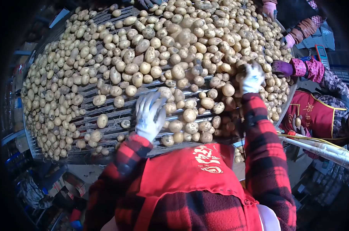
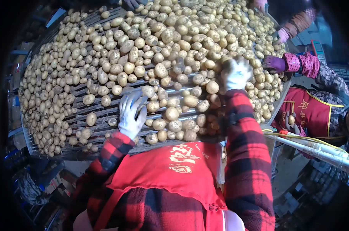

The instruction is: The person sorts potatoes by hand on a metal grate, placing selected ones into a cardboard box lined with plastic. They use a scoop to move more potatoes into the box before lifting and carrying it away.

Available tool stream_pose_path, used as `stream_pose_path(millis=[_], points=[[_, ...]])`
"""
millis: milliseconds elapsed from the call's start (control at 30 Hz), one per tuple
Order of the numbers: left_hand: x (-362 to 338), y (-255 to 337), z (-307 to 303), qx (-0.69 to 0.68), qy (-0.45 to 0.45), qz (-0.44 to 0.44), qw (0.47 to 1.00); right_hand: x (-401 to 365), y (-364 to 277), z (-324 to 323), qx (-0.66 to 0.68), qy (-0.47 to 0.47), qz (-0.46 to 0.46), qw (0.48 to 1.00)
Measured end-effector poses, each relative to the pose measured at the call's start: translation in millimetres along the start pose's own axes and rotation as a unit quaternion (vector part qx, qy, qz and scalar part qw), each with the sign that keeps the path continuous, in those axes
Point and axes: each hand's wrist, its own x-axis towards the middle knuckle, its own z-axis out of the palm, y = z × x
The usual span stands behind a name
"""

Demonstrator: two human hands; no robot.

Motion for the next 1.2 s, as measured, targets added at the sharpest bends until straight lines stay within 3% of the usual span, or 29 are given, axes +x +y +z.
stream_pose_path(millis=[33,100,167,233,300,367,400,467,500,567,600,633,700,767,833,967,1033,1100,1133,1167,1200], points=[[17.2,0.2,0.8,-0.011,-0.006,0.007,1.000,5.2,28.2,6.1,-0.041,0.024,-0.045,0.998],[59.3,4.6,10.8,0.005,0.007,0.039,0.999,19.0,9.7,-22.6,-0.088,0.046,-0.069,0.993],[103.7,10.1,30.4,0.034,0.010,0.063,0.997,20.2,-36.5,-33.6,0.050,-0.001,-0.072,0.996],[126.5,6.0,71.7,0.085,-0.021,0.068,0.994,0.5,-88.5,-26.2,0.158,-0.015,-0.175,0.972],[120.6,4.5,86.9,0.145,-0.042,0.092,0.984,-9.4,-112.2,-5.4,0.102,-0.055,-0.252,0.961],[103.3,5.9,75.1,0.109,-0.089,0.068,0.988,6.0,-88.4,-4.5,0.073,-0.067,-0.181,0.978],[89.6,8.4,57.6,0.134,-0.112,0.102,0.979,16.7,-64.0,-11.6,0.062,-0.120,-0.105,0.985],[56.0,3.1,47.5,0.083,-0.070,0.124,0.986,32.5,-14.7,-11.1,0.018,0.012,-0.130,0.991],[38.2,4.2,37.0,0.071,-0.058,0.138,0.986,30.8,10.0,-7.4,-0.048,0.011,-0.130,0.990],[12.2,11.4,13.4,0.043,-0.101,0.099,0.989,9.4,19.7,-16.7,-0.035,0.035,-0.085,0.995],[-7.4,2.0,19.9,0.062,-0.037,0.037,0.997,-5.0,6.6,-35.1,0.020,0.031,-0.110,0.993],[-12.1,-0.9,8.3,0.090,-0.037,0.034,0.995,-23.1,-17.4,-54.0,0.077,0.027,-0.133,0.988],[-18.2,-10.3,1.7,0.116,-0.006,0.044,0.992,-67.6,-70.7,-66.0,0.142,-0.085,-0.186,0.969],[-26.2,-17.4,-4.8,0.126,-0.037,0.033,0.991,-105.0,-103.4,-49.0,0.134,-0.138,-0.239,0.952],[-33.2,-25.4,-18.9,0.188,-0.033,0.034,0.981,-108.1,-93.5,-46.3,0.131,-0.173,-0.199,0.956],[-59.9,-69.8,-40.8,0.248,0.032,0.011,0.968,-94.9,-70.5,-72.7,0.063,-0.199,-0.225,0.952],[-63.0,-71.7,-49.5,0.295,0.056,-0.049,0.953,-103.5,-86.5,-88.3,0.103,-0.098,-0.198,0.970],[-64.4,-72.9,-46.1,0.287,0.062,-0.090,0.952,-116.4,-127.4,-112.4,0.181,-0.165,-0.219,0.945],[-56.3,-60.6,-44.8,0.272,0.072,-0.090,0.955,-117.7,-152.0,-111.8,0.195,-0.325,-0.199,0.904],[-51.4,-49.7,-40.8,0.256,0.082,-0.091,0.959,-142.0,-162.0,-83.1,0.188,-0.266,-0.239,0.915],[-48.9,-42.9,-35.6,0.223,0.075,-0.074,0.969,-144.1,-162.4,-79.7,0.200,-0.269,-0.222,0.916]])
